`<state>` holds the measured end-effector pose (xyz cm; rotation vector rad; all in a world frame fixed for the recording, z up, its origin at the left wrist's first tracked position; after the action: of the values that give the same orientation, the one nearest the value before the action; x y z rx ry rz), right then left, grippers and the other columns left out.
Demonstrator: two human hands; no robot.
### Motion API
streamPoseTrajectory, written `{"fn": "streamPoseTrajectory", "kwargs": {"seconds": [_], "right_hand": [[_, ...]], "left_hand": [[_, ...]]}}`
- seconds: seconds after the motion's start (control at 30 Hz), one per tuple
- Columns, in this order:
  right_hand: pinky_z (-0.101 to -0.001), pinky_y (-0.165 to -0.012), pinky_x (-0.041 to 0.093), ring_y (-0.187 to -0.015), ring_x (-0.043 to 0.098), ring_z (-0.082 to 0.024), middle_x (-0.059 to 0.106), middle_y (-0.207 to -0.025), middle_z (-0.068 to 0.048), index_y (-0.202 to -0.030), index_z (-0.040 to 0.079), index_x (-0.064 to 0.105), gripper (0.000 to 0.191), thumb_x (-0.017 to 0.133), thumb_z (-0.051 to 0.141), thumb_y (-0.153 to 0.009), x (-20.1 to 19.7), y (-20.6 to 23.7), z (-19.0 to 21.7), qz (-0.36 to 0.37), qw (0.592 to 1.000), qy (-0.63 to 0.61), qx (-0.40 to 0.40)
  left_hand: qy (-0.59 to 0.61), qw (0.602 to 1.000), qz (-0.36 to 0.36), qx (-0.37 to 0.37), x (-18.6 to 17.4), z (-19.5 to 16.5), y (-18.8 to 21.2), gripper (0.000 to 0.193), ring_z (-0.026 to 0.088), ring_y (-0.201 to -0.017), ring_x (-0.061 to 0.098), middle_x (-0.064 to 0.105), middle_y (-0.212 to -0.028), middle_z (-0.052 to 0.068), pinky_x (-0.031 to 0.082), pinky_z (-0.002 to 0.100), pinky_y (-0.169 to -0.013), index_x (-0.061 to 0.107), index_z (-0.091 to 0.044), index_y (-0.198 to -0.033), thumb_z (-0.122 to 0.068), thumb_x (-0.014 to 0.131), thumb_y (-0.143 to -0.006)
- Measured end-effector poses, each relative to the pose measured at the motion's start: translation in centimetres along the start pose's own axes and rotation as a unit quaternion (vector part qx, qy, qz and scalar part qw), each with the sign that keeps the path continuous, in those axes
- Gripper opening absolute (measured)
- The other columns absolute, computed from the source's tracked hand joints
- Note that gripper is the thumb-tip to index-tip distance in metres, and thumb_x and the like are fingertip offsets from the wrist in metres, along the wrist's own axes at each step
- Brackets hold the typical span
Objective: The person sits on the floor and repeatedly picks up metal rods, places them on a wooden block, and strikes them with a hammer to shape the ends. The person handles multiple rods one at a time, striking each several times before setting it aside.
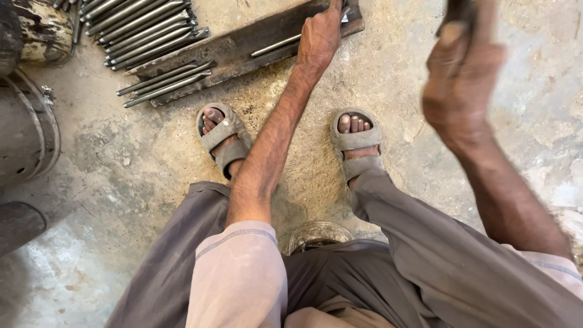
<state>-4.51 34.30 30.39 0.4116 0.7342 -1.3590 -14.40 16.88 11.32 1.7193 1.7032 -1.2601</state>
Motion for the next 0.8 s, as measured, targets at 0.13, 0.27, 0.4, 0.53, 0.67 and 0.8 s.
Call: {"fn": "streamPoseTrajectory", "kwargs": {"seconds": [0.13, 0.27, 0.4, 0.53, 0.67, 0.8], "right_hand": [[-0.0293, -0.033, 0.035, -0.046, 0.042, -0.01, 0.051, -0.067, 0.0, -0.128, 0.006, 0.056, 0.048, 0.032, 0.047, -0.119, 2.7, -0.8, -2.9, 0.172, 0.955, 0.132, 0.202], [-0.0218, -0.048, 0.045, -0.066, 0.052, -0.002, 0.057, -0.084, 0.005, -0.131, 0.004, 0.055, 0.047, 0.036, 0.046, -0.125, -1.1, -0.6, -1.9, 0.084, 0.985, 0.038, 0.145], [-0.0288, -0.042, 0.037, -0.049, 0.042, -0.009, 0.049, -0.069, -0.002, -0.144, 0.004, 0.05, 0.051, 0.033, 0.045, -0.119, -0.6, -0.5, -0.4, -0.027, 0.997, -0.06, 0.04], [-0.0297, -0.035, 0.034, -0.046, 0.04, -0.008, 0.052, -0.066, 0.0, -0.136, 0.004, 0.053, 0.051, 0.033, 0.047, -0.117, 2.8, -1.1, -3.5, 0.151, 0.959, 0.117, 0.21], [-0.0269, -0.05, 0.042, -0.064, 0.052, -0.004, 0.057, -0.079, -0.001, -0.133, 0.004, 0.058, 0.052, 0.036, 0.051, -0.125, 0.6, -0.6, -2.7, 0.098, 0.984, 0.008, 0.146], [-0.0267, -0.046, 0.044, -0.052, 0.049, -0.006, 0.054, -0.073, -0.005, -0.146, 0.0, 0.046, 0.062, 0.031, 0.052, -0.116, 0.7, 0.7, -1.5, -0.016, 0.999, -0.046, 0.005]], "left_hand": [[-0.004, 1.0, 0.006, -0.006, -0.2, 0.0, 0.0, 0.054, 0.016, -0.047, 0.064, 0.067, -0.063, 0.012, 0.057, 0.033, -0.043, 0.045, 0.002, -0.147, 0.006, 0.057, -0.094], [-0.006, 0.999, 0.031, -0.019, 0.5, 0.1, 0.1, 0.044, 0.013, -0.049, 0.064, 0.068, -0.068, 0.01, 0.059, 0.029, -0.042, 0.044, -0.002, -0.148, -0.003, 0.057, -0.105], [-0.05, 0.998, -0.039, 0.019, -0.7, -0.7, -0.1, 0.072, 0.016, -0.061, 0.068, 0.07, -0.077, 0.007, 0.059, 0.027, -0.049, 0.002, -0.024, -0.149, -0.013, 0.06, -0.108], [0.002, 1.0, 0.014, -0.011, -0.2, -0.2, -0.1, 0.059, 0.01, -0.042, 0.061, 0.067, -0.062, 0.007, 0.055, 0.02, -0.034, 0.042, 0.004, -0.147, 0.013, 0.052, -0.09], [-0.025, 0.999, 0.022, 0.002, 0.5, -0.3, 0.3, 0.031, 0.008, -0.048, 0.063, 0.067, -0.071, 0.008, 0.055, 0.02, -0.039, 0.048, -0.003, -0.133, 0.004, 0.055, -0.104], [-0.024, 0.999, -0.019, 0.037, 0.0, -1.0, 0.1, 0.031, 0.007, -0.055, 0.065, 0.068, -0.078, 0.008, 0.056, 0.019, -0.042, 0.052, -0.009, -0.129, 0.006, 0.055, -0.102]]}}
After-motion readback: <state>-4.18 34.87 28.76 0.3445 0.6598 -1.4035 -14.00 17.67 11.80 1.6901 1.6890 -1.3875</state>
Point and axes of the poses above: each hand's wrist, its own y-axis away from the middle knuckle, its own x-axis out of the palm, z = x × y, the point moved 8 cm from there along -y, towards the middle knuckle
